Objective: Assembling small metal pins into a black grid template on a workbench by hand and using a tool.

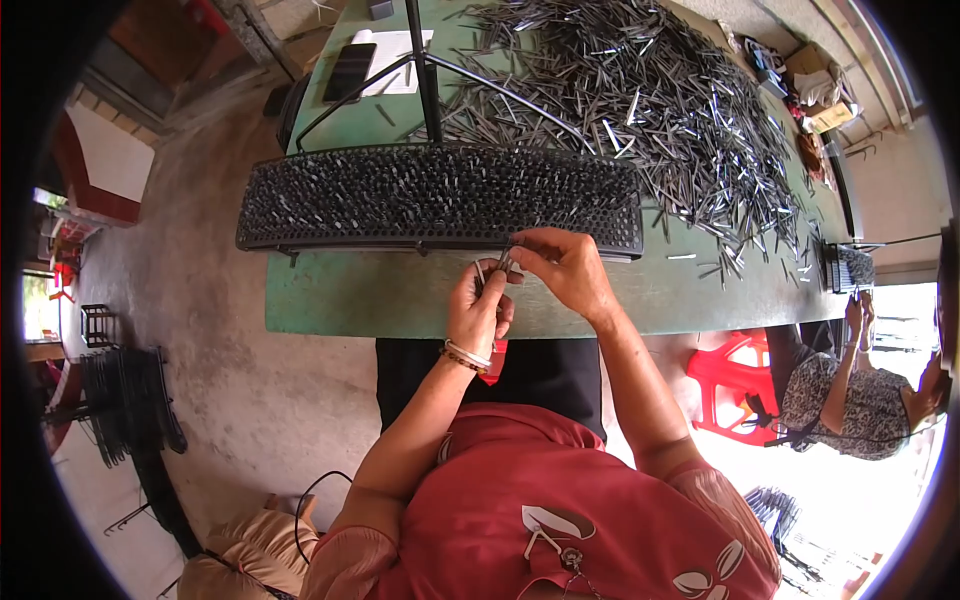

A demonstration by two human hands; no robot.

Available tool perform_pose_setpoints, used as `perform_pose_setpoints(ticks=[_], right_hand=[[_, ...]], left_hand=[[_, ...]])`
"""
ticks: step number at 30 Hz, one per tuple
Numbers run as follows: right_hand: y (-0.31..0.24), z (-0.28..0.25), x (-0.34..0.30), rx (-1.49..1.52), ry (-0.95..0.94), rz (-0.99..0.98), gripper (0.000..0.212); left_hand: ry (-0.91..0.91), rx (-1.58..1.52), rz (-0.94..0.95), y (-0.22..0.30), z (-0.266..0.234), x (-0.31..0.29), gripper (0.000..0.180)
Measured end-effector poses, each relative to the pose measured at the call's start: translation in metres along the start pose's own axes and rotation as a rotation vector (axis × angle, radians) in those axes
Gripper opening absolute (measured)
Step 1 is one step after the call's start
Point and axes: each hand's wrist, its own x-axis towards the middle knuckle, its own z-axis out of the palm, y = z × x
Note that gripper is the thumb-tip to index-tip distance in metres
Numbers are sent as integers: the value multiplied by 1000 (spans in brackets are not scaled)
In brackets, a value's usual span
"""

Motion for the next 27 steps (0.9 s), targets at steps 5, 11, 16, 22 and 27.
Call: perform_pose_setpoints(ticks=[5,11,16,22,27], right_hand=[[-4,2,3,65,0,82,24],[-7,-6,11,38,83,-124,24],[-17,-16,18,-34,-2,-105,23],[-11,-15,18,-22,-154,-33,18],[-20,-13,24,-141,118,-171,17]], left_hand=[[-9,7,-7,2,1,0,14],[11,-43,-7,5,0,7,19],[31,30,26,11,1,4,20],[2,143,11,2,-4,6,20],[115,100,18,0,-14,4,18]])
